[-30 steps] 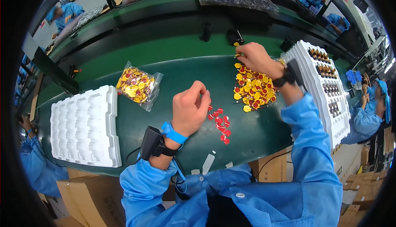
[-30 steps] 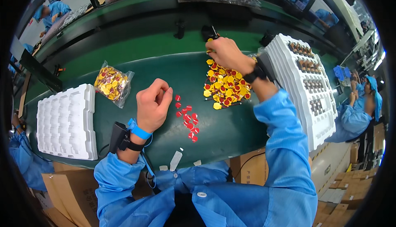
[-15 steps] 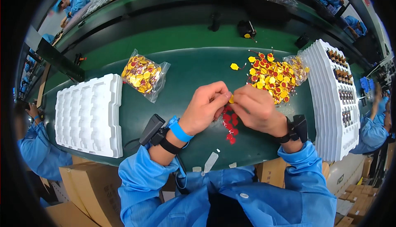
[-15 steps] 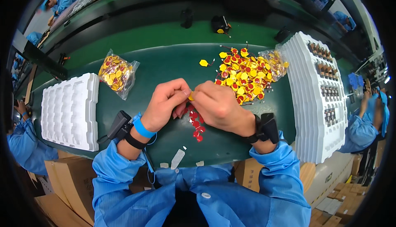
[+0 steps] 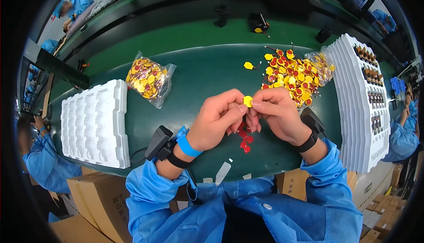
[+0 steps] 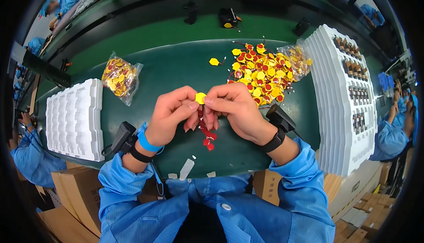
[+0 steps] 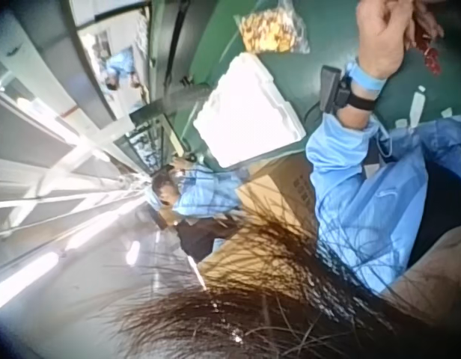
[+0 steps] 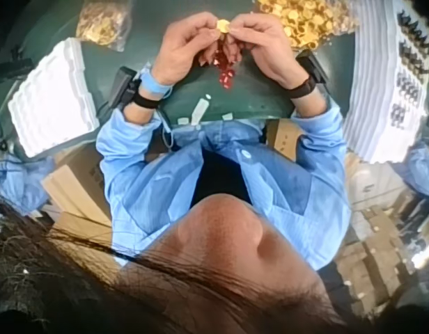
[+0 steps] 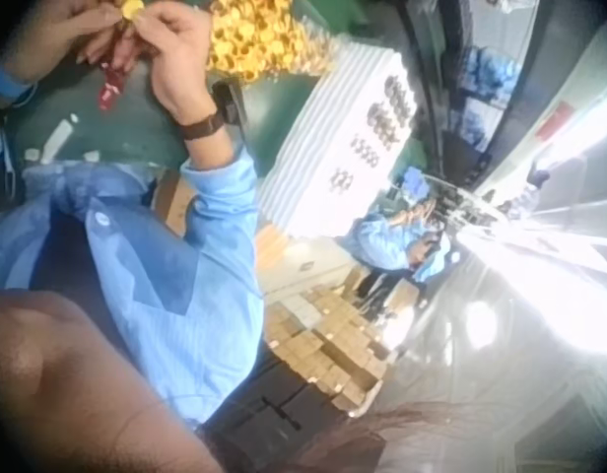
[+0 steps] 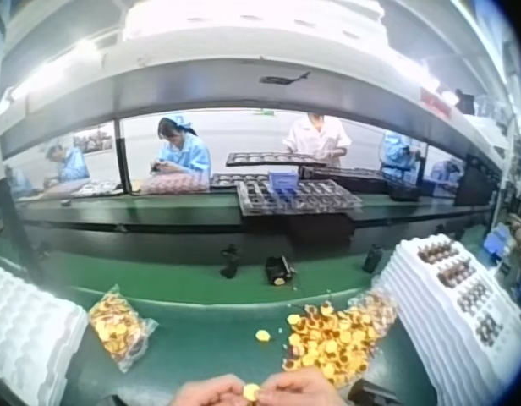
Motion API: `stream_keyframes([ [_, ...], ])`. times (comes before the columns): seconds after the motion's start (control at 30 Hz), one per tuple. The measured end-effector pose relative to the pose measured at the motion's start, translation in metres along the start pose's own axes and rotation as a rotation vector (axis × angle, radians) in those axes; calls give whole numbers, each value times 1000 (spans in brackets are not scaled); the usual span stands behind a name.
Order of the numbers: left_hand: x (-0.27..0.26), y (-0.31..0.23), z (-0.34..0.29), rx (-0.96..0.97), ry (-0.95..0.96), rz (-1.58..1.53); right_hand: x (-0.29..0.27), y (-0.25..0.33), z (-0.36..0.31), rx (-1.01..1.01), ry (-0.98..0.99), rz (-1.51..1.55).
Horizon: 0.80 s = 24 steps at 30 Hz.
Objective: Assembling small electronic components consisting of plastic housings and labels on a factory belt.
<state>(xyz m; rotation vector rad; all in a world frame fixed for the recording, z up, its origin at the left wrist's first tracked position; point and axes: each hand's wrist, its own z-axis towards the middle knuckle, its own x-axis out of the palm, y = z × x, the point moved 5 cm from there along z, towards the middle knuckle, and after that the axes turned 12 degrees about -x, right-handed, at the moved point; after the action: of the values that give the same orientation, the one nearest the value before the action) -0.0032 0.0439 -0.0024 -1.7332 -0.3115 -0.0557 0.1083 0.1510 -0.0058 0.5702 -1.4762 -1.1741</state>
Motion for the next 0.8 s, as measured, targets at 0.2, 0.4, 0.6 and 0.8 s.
stream_keyframes([
  [0.2,4,-1,-1,59,-42,47,2,-6,-1,-10,-62,86],
  [0.4,7,-2,-1,111,-69,11,2,-8,-2,-55,-93,54],
  [0.6,-5,-14,-8,107,-295,335,-12,-1,3,-131,-147,283],
  [0.8,0,-22,-13,318,-311,1641,-51,26,6,-320,-347,189],
])
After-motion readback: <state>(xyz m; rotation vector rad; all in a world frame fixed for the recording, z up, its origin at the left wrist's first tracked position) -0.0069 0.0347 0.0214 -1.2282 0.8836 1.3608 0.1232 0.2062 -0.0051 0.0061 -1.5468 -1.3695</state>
